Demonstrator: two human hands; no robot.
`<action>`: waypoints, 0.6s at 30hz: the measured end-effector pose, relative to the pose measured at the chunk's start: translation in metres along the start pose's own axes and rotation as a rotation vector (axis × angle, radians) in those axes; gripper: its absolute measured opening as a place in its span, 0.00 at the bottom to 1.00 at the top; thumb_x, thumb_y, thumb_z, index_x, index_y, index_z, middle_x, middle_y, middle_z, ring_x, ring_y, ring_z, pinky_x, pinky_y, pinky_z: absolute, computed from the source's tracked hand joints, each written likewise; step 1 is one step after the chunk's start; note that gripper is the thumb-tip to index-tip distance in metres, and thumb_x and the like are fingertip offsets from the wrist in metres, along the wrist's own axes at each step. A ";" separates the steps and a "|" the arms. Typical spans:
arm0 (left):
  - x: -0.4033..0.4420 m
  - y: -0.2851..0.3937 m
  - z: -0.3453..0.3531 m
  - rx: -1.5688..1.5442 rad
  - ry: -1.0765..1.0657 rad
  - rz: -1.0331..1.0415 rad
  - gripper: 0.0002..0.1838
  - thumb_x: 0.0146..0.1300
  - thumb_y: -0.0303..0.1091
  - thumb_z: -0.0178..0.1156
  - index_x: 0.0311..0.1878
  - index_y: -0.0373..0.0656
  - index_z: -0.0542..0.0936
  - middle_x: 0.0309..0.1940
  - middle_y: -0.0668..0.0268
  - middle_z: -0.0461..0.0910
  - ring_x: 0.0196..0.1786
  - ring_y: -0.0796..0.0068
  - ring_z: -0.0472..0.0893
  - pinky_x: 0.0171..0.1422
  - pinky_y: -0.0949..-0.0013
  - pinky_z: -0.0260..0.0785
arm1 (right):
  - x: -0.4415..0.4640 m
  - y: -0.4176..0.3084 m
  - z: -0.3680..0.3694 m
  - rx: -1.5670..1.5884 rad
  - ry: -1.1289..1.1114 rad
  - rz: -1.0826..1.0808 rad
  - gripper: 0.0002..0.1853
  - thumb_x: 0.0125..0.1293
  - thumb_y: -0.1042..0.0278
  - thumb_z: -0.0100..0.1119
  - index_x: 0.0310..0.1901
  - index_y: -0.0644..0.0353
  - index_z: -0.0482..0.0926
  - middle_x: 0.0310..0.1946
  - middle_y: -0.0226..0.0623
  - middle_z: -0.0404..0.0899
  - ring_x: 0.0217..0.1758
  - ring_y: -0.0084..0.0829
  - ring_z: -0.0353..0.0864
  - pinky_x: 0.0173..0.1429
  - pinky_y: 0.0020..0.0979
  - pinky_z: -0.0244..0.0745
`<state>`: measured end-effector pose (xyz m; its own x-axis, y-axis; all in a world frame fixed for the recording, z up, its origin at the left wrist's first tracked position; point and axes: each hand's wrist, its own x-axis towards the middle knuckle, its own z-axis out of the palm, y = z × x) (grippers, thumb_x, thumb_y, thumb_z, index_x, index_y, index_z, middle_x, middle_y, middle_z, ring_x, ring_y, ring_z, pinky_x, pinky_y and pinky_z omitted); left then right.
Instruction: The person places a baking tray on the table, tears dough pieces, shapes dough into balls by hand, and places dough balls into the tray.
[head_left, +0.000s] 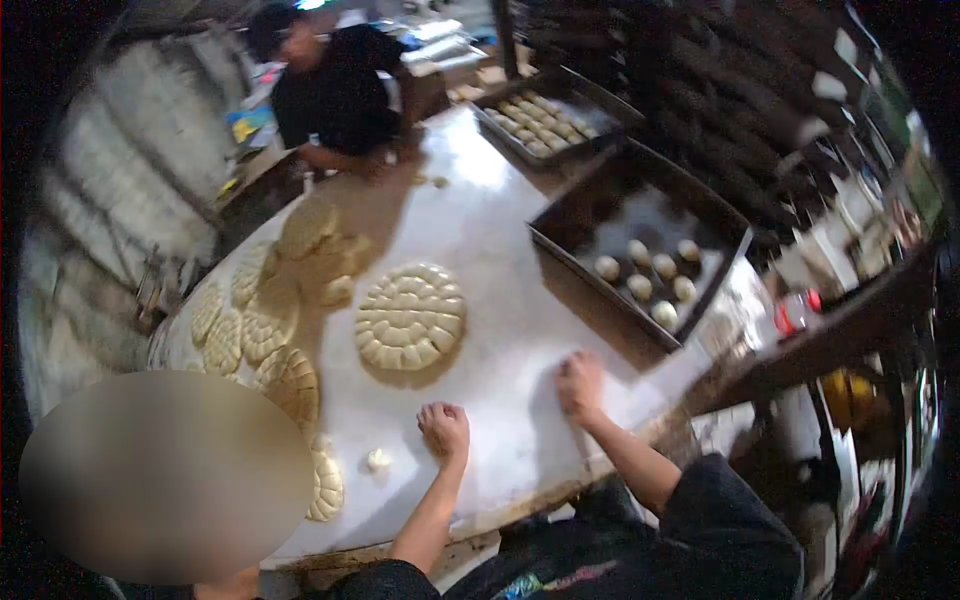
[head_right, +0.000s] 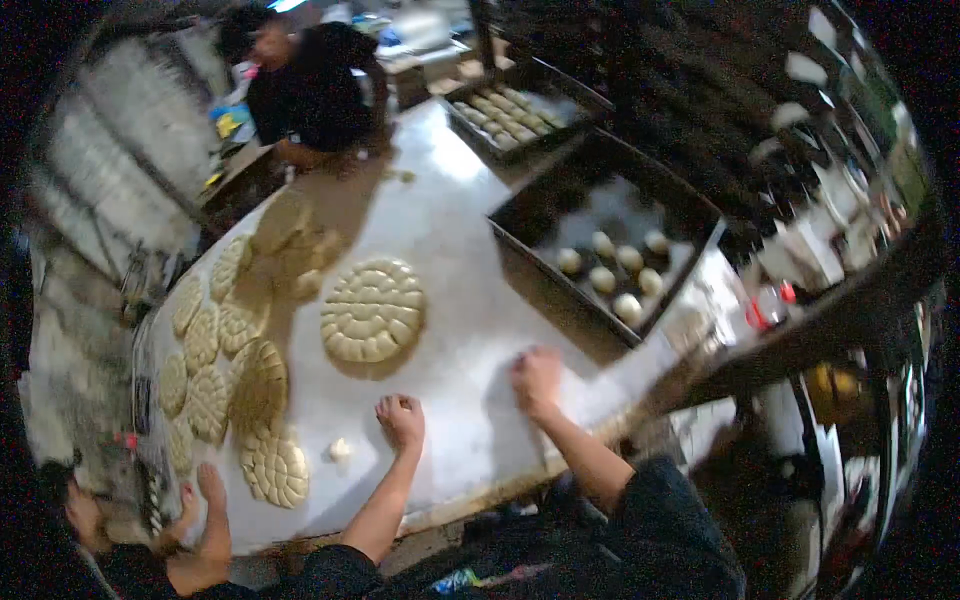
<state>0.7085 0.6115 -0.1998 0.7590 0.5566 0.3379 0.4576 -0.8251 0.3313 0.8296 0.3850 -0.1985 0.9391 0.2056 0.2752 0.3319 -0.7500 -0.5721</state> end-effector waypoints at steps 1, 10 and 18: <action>-0.006 0.010 0.004 -0.030 -0.044 -0.070 0.05 0.45 0.30 0.58 0.26 0.41 0.75 0.34 0.56 0.73 0.44 0.55 0.70 0.47 0.56 0.63 | -0.009 -0.002 0.014 0.058 0.065 -0.077 0.05 0.46 0.71 0.57 0.25 0.60 0.74 0.31 0.44 0.73 0.40 0.47 0.69 0.47 0.42 0.64; -0.018 0.054 -0.060 -0.370 -0.834 -0.234 0.19 0.44 0.27 0.63 0.43 0.38 0.75 0.38 0.58 0.77 0.45 0.64 0.76 0.51 0.64 0.69 | -0.052 0.039 -0.049 0.086 -0.317 -0.406 0.16 0.51 0.64 0.58 0.43 0.56 0.73 0.42 0.40 0.70 0.47 0.43 0.69 0.52 0.41 0.68; 0.168 0.323 -0.010 -0.752 -0.255 0.329 0.20 0.54 0.31 0.62 0.49 0.34 0.73 0.41 0.54 0.78 0.46 0.66 0.78 0.52 0.67 0.68 | -0.019 0.052 -0.116 1.129 -0.974 0.465 0.14 0.63 0.58 0.56 0.41 0.60 0.80 0.36 0.34 0.80 0.37 0.27 0.78 0.44 0.31 0.73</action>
<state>0.9793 0.4401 -0.0269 0.9214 0.1872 0.3407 -0.1643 -0.6067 0.7778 0.8191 0.2689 -0.1433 0.5195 0.7462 -0.4163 -0.5205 -0.1100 -0.8468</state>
